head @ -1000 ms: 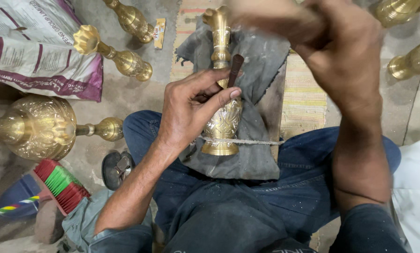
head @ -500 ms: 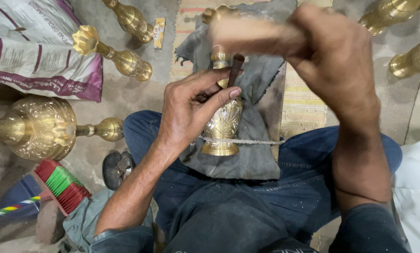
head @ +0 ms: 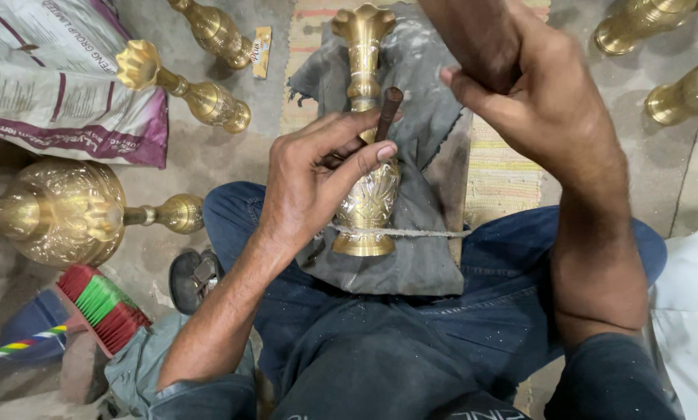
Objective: The person sits on the floor and uses a chisel and wooden mallet to engrave a decorative pattern into a brass lamp base. They repeatedly tap the chisel into the metal surface to create fine lines and shapes.
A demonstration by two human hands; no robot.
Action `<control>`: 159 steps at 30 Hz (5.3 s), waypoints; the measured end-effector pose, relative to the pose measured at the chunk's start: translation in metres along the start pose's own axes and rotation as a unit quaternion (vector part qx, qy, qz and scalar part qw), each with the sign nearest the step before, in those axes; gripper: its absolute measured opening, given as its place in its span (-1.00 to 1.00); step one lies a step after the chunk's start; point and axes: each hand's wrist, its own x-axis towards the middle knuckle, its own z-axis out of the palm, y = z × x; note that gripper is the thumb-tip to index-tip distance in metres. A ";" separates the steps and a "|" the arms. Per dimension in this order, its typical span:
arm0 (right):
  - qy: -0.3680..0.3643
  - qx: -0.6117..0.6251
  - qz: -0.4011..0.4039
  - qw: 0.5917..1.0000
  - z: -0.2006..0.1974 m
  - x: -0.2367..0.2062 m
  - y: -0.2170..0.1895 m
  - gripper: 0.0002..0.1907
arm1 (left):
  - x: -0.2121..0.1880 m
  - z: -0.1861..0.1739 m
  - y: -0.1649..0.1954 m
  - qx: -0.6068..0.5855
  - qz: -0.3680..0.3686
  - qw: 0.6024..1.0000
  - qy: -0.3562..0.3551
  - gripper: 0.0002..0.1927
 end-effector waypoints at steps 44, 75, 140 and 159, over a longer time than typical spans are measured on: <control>0.033 -0.324 -0.091 0.941 -0.003 -0.002 0.031 -0.61 | 0.005 0.008 -0.006 -0.033 -0.041 0.998 0.036 -0.66; -0.020 -0.293 -0.090 0.952 0.004 0.012 0.075 -0.70 | 0.020 0.007 -0.003 0.008 -0.089 0.996 0.003 -0.65; -0.003 -0.169 -0.055 0.984 0.012 0.012 0.063 -0.74 | 0.024 0.004 -0.007 0.004 -0.083 0.996 -0.039 -0.66; -0.058 -0.026 0.017 0.998 0.010 0.010 0.070 -0.84 | 0.023 0.003 -0.006 0.015 -0.097 0.994 -0.040 -0.64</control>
